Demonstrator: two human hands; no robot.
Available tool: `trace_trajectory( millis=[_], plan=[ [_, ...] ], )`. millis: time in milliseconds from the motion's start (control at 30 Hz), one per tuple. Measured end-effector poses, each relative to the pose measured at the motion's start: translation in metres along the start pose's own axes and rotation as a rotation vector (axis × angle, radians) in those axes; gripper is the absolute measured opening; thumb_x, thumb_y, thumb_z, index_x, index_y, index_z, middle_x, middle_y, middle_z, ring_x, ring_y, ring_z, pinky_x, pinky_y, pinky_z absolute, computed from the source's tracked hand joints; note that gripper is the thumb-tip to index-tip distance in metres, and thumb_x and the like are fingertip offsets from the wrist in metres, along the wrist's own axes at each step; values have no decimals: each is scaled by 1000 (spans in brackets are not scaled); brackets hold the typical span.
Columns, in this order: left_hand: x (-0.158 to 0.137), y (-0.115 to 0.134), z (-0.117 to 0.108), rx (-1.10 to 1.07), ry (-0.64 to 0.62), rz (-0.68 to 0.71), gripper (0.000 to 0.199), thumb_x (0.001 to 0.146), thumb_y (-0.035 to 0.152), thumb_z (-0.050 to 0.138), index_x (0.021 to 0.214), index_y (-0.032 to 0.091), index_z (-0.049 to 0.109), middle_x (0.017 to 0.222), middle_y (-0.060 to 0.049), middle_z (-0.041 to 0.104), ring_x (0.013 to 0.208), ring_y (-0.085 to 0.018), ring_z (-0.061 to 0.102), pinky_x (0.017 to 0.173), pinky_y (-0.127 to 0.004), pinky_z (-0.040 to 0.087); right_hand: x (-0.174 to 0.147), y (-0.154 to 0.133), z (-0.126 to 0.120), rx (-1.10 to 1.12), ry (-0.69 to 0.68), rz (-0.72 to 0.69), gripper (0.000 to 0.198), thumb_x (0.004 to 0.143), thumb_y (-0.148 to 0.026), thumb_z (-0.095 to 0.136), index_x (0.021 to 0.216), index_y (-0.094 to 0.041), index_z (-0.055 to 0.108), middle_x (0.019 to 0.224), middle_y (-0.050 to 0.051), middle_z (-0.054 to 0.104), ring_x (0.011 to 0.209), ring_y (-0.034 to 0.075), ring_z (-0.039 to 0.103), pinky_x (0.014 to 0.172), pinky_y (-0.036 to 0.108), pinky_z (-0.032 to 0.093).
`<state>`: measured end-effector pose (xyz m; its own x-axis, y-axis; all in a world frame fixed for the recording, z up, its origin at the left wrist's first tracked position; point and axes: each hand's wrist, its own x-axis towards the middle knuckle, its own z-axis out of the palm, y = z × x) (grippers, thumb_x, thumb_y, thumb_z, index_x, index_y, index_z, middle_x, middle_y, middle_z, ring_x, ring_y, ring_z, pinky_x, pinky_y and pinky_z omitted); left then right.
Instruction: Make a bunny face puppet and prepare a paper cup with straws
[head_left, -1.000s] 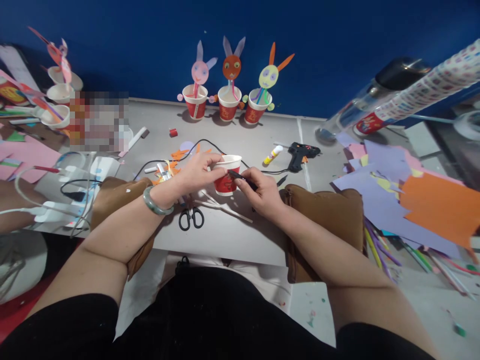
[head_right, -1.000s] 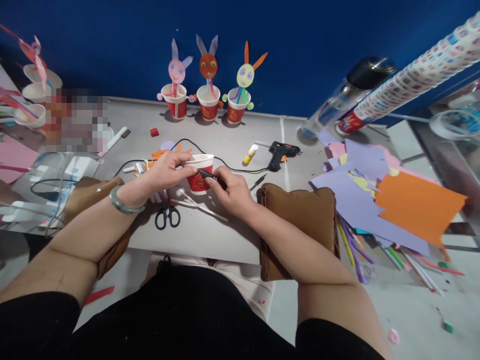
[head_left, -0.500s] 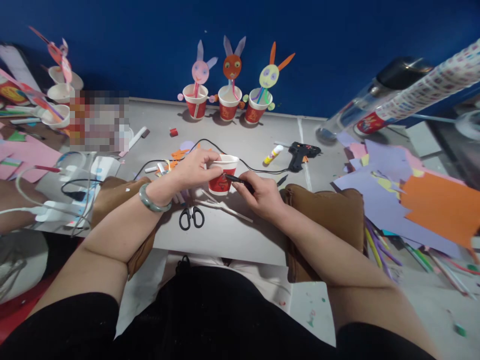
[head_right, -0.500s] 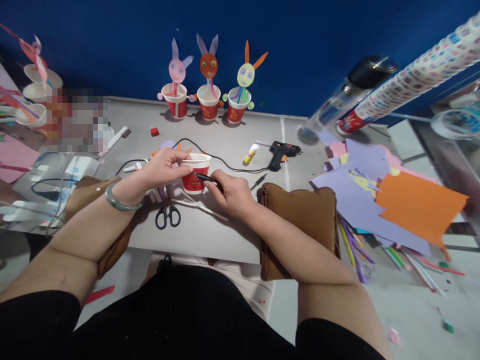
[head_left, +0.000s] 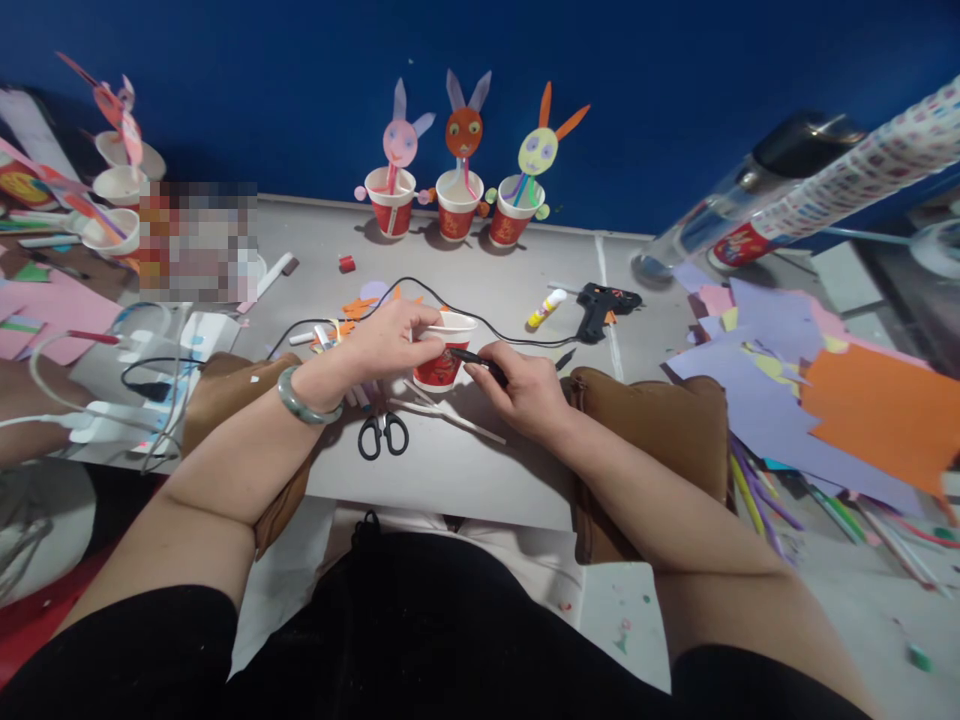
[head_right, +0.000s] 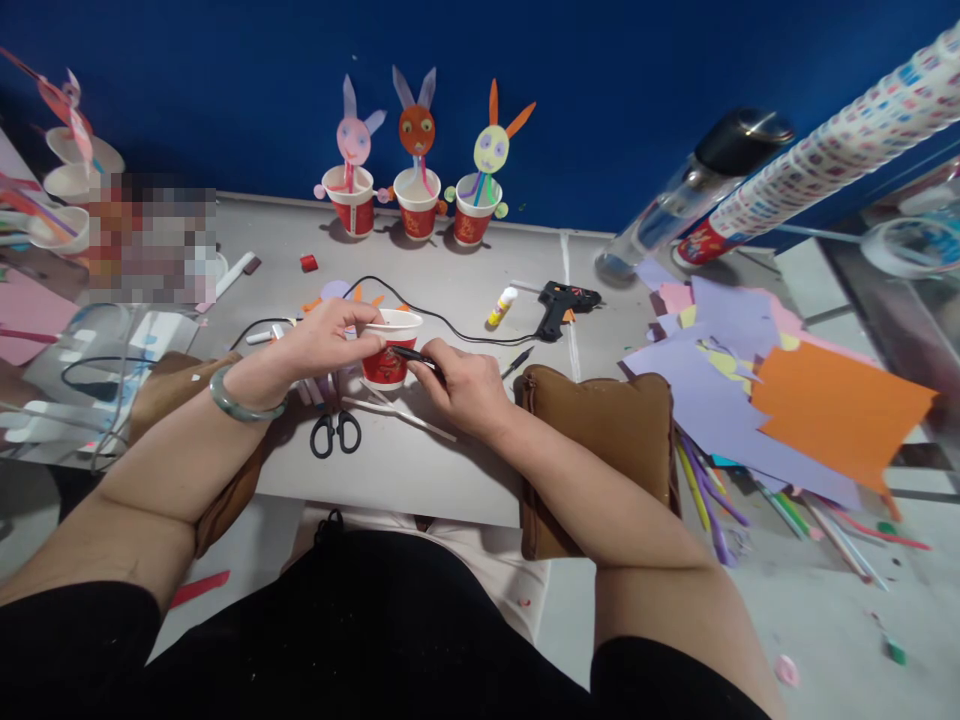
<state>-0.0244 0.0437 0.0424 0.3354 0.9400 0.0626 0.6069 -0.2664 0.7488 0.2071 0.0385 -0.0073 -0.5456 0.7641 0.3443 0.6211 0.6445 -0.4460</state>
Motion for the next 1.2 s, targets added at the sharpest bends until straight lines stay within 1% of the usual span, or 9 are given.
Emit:
trace_trajectory(
  millis=[233, 367, 633, 767, 1000, 1200],
  plan=[
    [0, 1, -1, -4, -1, -13, 16, 75, 28, 52, 63, 17, 53, 60, 3, 49, 59, -10, 44, 56, -26, 32, 0, -1, 0, -51, -2, -46, 40, 105, -49, 41, 98, -19, 66, 70, 4, 68, 57, 15, 55, 58, 27, 31],
    [0, 1, 0, 4, -14, -23, 14, 74, 27, 53, 65, 17, 54, 63, 2, 52, 60, -10, 45, 57, -26, 33, 0, -1, 0, -73, 9, -51, 41, 105, -50, 40, 97, -19, 66, 69, 3, 68, 57, 15, 55, 57, 27, 31],
    [0, 1, 0, 68, -26, -78, 16, 74, 31, 54, 65, 18, 53, 62, 2, 45, 62, -11, 40, 60, -28, 30, 0, 0, 1, -82, 37, -41, 43, 105, -51, 39, 98, -19, 66, 71, 4, 70, 57, 15, 56, 58, 27, 33],
    [0, 2, 1, 76, -37, -90, 15, 75, 30, 54, 66, 18, 53, 62, 2, 45, 62, -11, 40, 61, -29, 31, 0, -1, 1, -74, 63, -35, 44, 105, -51, 40, 97, -18, 67, 69, 4, 70, 56, 15, 55, 58, 26, 34],
    [-1, 3, 1, 64, -47, -61, 15, 75, 27, 54, 64, 18, 52, 61, 2, 45, 61, -11, 41, 59, -28, 30, 0, -1, -1, -80, 42, -23, 44, 105, -52, 39, 99, -18, 67, 72, 5, 72, 57, 15, 57, 60, 26, 36],
    [-1, 2, 2, 64, -34, -34, 14, 75, 24, 55, 63, 18, 52, 61, 2, 46, 61, -11, 41, 57, -27, 29, 0, -2, -1, -124, 27, -25, 45, 106, -51, 36, 98, -19, 66, 73, 6, 72, 62, 17, 61, 59, 27, 33]
  ],
)
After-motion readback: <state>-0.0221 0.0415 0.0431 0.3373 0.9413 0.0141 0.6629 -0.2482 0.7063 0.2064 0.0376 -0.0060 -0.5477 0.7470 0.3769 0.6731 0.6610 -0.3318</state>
